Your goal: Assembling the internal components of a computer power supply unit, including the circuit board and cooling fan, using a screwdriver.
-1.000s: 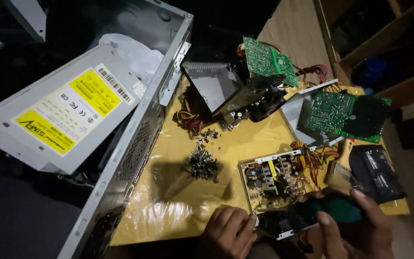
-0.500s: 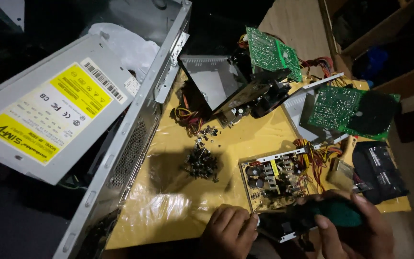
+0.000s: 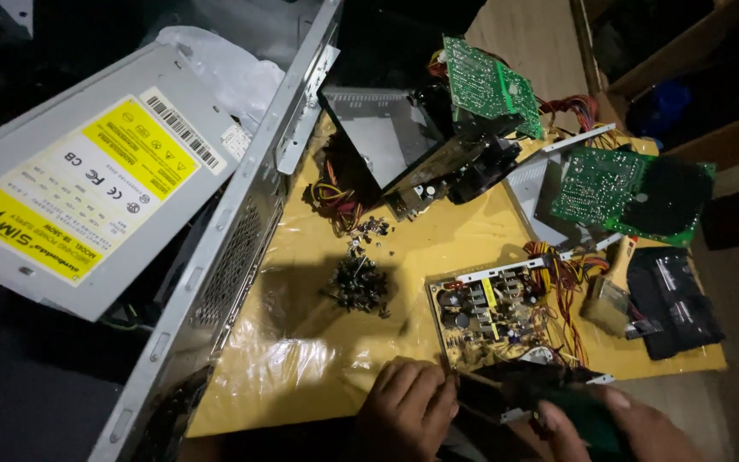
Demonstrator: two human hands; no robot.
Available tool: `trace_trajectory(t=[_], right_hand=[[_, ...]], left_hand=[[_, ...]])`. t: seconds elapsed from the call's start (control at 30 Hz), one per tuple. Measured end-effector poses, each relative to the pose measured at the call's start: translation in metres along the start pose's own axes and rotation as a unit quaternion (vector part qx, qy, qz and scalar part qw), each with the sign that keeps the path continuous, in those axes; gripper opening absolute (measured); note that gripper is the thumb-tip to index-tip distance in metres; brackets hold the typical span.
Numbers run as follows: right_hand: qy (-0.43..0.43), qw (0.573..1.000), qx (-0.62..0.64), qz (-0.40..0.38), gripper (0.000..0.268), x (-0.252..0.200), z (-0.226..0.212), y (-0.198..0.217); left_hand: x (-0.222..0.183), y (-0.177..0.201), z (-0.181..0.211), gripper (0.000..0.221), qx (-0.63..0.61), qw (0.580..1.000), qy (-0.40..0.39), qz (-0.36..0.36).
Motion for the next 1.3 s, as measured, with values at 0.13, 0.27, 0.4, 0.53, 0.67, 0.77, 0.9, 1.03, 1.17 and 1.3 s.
trace_trajectory(t=[0.13, 0.27, 0.4, 0.53, 0.67, 0.77, 0.9, 1.03, 1.17, 1.3], right_hand=[[-0.135, 0.878, 0.242, -0.391, 0.047, 0.012, 0.020, -0.046], [0.177, 0.964, 0.123, 0.158, 0.057, -0.003, -0.014, 0.038], [0.406, 0.836, 0.301, 0.212, 0.044, -0.004, -0.034, 0.080], [0.339, 0.850, 0.334, 0.223, 0.041, -0.007, -0.032, 0.087], [0.343, 0.832, 0.347, 0.263, 0.054, -0.007, -0.024, 0.077], [0.411, 0.783, 0.405, 0.234, 0.048, -0.002, -0.035, 0.089], [0.379, 0.753, 0.436, 0.314, 0.044, 0.000, -0.027, 0.075], [0.403, 0.723, 0.533, 0.177, 0.040, 0.000, -0.031, 0.076], [0.417, 0.731, 0.486, 0.237, 0.042, -0.004, -0.032, 0.080], [0.455, 0.730, 0.461, 0.219, 0.048, -0.013, -0.044, 0.100]], left_hand=[[0.004, 0.004, 0.005, 0.011, 0.014, 1.000, -0.021, 0.001], [0.016, 0.015, 0.014, 0.017, 0.027, 0.999, -0.027, 0.009], [0.010, 0.014, 0.017, 0.013, 0.022, 1.000, -0.017, 0.011], [0.001, 0.011, 0.012, 0.006, -0.007, 1.000, -0.010, 0.021], [-0.006, 0.002, 0.000, 0.020, -0.096, 0.988, 0.072, -0.092], [-0.007, 0.001, -0.015, 0.015, -0.213, 0.938, 0.246, -0.119], [0.026, 0.021, -0.003, 0.022, -0.211, 0.963, 0.151, -0.070], [0.053, 0.029, 0.007, 0.029, -0.261, 0.958, 0.082, -0.093], [0.068, 0.018, 0.003, 0.030, -0.337, 0.928, 0.105, -0.116], [0.079, 0.010, 0.006, 0.046, -0.392, 0.887, 0.152, -0.193]])
Point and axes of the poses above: each hand's wrist, its own x-axis towards the middle knuckle, its own y-axis out of the back of the hand, z = x × y, the point moved 8 cm from there along x, towards the middle knuckle, and after that the axes turned 13 degrees about -x, right-handed, at the moved point
